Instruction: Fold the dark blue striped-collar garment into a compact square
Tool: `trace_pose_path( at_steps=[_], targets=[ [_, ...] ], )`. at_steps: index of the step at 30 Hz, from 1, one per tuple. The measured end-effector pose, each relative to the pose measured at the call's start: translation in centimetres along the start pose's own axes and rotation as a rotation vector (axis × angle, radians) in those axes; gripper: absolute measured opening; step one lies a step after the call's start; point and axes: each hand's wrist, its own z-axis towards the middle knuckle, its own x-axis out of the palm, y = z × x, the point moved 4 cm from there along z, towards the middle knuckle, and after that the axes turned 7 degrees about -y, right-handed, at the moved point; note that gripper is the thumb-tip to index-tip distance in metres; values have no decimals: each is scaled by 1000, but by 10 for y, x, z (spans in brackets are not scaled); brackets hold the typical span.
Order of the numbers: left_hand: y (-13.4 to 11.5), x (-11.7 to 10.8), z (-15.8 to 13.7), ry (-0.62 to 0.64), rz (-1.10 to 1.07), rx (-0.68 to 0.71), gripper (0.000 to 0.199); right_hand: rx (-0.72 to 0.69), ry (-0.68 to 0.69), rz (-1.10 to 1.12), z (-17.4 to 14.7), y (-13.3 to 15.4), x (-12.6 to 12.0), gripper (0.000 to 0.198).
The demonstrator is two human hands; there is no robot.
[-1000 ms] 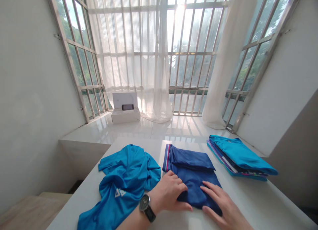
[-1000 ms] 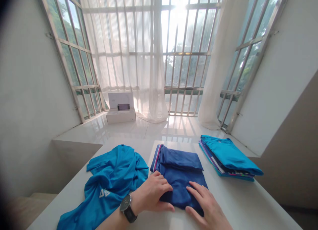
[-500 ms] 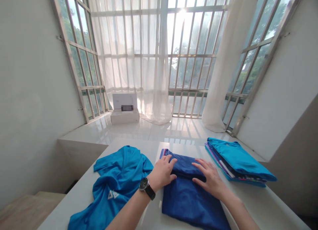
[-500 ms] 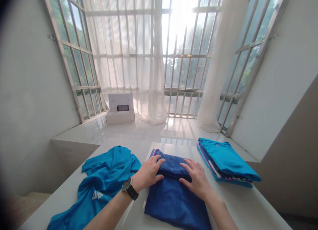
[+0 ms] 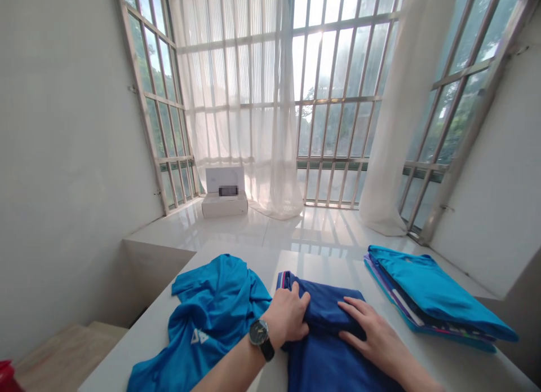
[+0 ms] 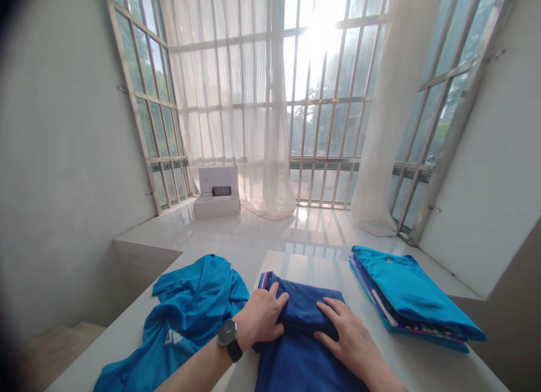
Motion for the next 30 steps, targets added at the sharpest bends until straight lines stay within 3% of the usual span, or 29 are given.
trace_pose_path(
  at_steps=[5,11,16,20,23,26,30],
  targets=[
    [-6,8,9,-31,13,-10,54,-2,-61,-115,3,-1,6,55],
    [0,17,11,-76,-22,-142,45,-75,-124,-108,9,-17,15,44],
    [11,18,9,-102,-60,-201,42,-2,-259,-164,10,-30,16,53],
    [19,11,6,-131,-128,-298,54,173,-411,-171,3,-43,5,56],
    [23,5,6,-126,-147,-359,63,305,-323,-24,2,-57,5,60],
    [32,7,8,-45,-209,-413,61,390,-228,132,5,-65,8,63],
    [51,15,18,-7,-491,-333,72,535,-144,448,7,-62,12,75]
  ],
)
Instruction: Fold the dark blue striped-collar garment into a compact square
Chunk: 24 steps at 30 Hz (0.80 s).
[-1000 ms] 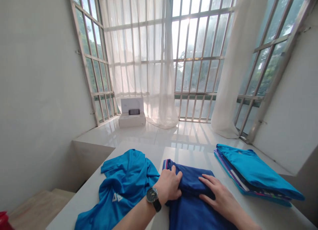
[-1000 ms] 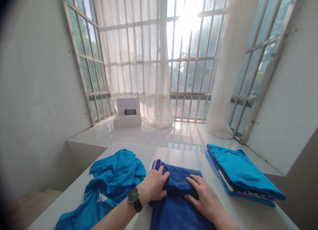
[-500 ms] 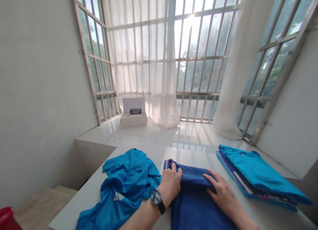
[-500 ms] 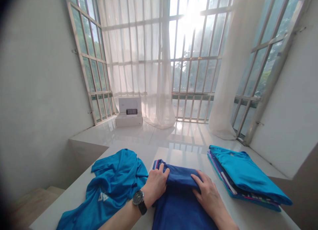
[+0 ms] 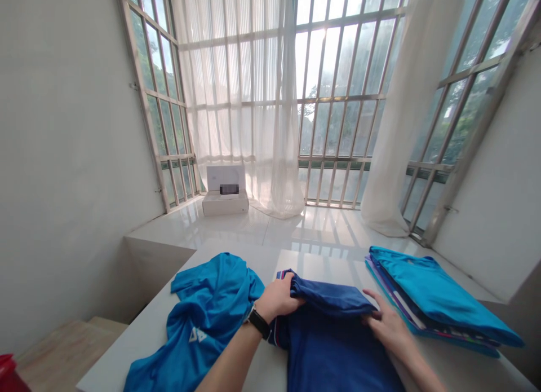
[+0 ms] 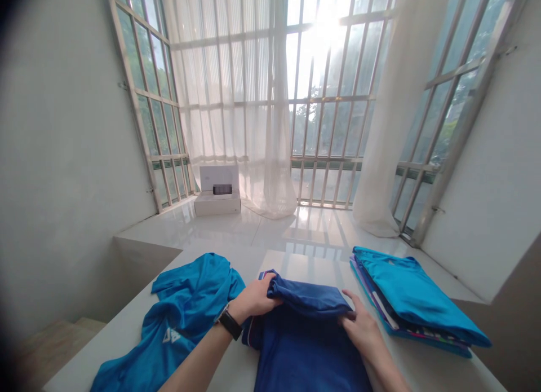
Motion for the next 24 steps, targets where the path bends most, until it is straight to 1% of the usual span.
trace_pose_path(
  at_steps=[2,3,4,5,7,9,11,13,14,16,18,19,20,21,24],
  targets=[
    [9,2,7,155,-192,-9,90,90,79,176,-4,4,4,81],
    [13,3,10,239,-277,-31,100,122,110,268,-6,7,6,80],
    [15,3,12,300,-345,-54,105,151,132,357,-8,10,6,78],
    [17,3,13,325,-395,-74,105,183,146,435,-9,12,6,73],
    [19,1,17,293,-458,-102,92,262,161,546,-10,15,5,62],
    [20,4,19,272,-505,-146,76,336,173,592,-9,15,4,54],
    [20,10,21,287,-542,-187,68,375,201,581,-6,15,3,48],
    [20,14,24,254,-526,-200,66,372,207,529,-2,13,3,44],
    [19,15,26,213,-491,-188,66,360,201,495,-1,12,4,44],
    [16,13,31,79,-411,-133,61,319,175,427,2,11,6,45],
    [11,11,34,-45,-373,-91,47,275,153,368,2,11,8,45],
    [10,11,35,-82,-380,-91,40,253,139,344,2,12,8,45],
    [8,13,35,-98,-399,-104,36,233,127,325,1,14,8,44],
    [7,15,35,-90,-426,-126,36,214,121,312,-1,17,7,44],
    [6,21,30,13,-530,-180,48,188,147,302,-7,26,2,50]
  ],
)
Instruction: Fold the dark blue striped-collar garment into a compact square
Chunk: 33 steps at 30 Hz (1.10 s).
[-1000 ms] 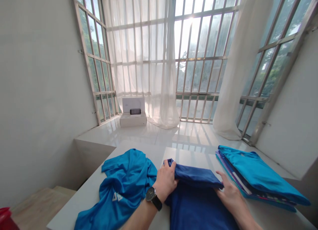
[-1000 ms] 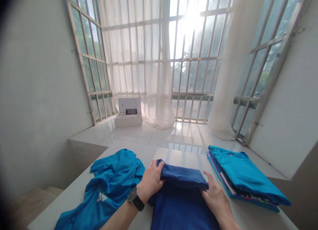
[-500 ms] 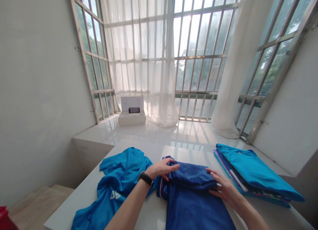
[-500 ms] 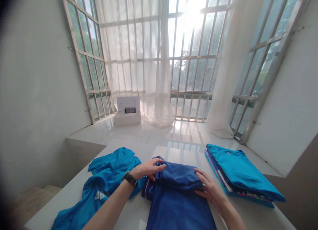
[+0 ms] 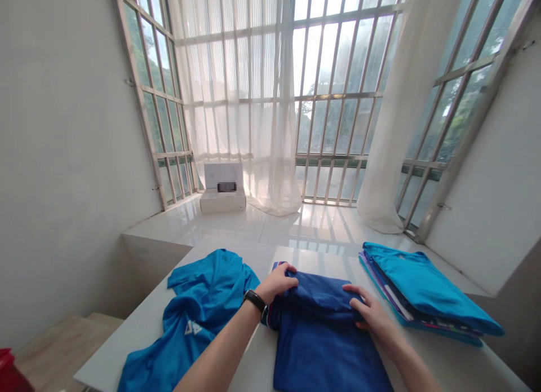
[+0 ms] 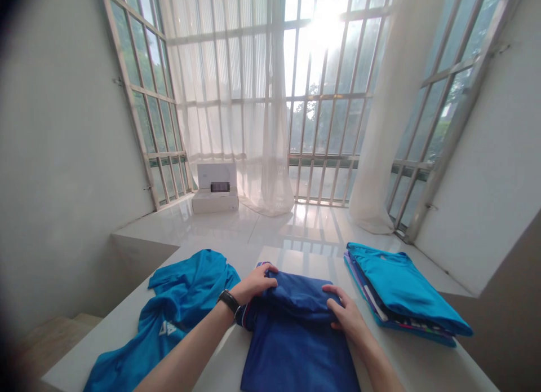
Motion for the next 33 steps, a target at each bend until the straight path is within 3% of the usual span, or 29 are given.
trace_pose_path(
  at_steps=[4,7,10,15,17,20,22,27,33],
  targets=[
    [2,-1,-7,165,-116,-70,58,14,30,-6,-3,5,-4,47],
    [3,-4,-6,227,-114,-58,62,-106,-33,-64,6,6,-6,49],
    [4,-6,3,162,-46,25,59,-251,-103,-113,14,6,-4,50],
    [6,-5,4,72,-13,78,63,-269,-122,-110,16,-1,-5,45],
    [7,-6,-2,87,-1,74,66,-226,-26,-54,14,-6,-6,54],
    [6,-11,-17,141,82,83,64,-101,247,28,8,-15,-4,70],
    [4,-15,-24,200,183,110,62,-95,303,-14,4,-15,-4,63],
    [-5,-17,-25,237,313,221,58,-297,116,-164,2,1,-5,45],
    [6,-19,-18,296,143,219,60,-273,156,-185,-4,-1,-2,36]
  ],
)
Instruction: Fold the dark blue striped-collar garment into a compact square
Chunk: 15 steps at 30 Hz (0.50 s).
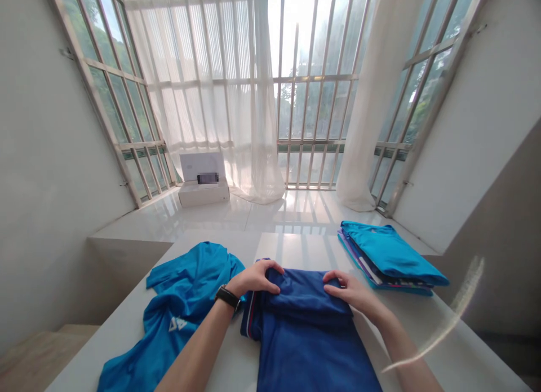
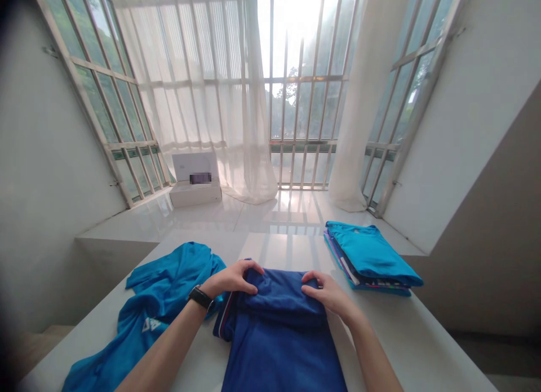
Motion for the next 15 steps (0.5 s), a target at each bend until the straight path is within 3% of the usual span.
trace_pose_path(
  at_steps=[4,7,15],
  targets=[
    [12,-3,-3,83,-167,-23,66,103,203,128,-11,2,8,51],
    [19,-3,-5,112,-252,-20,70,147,276,256,-16,6,10,59],
    [20,-3,-13,-16,-527,-84,65,146,174,290,-18,7,5,51]
  ],
)
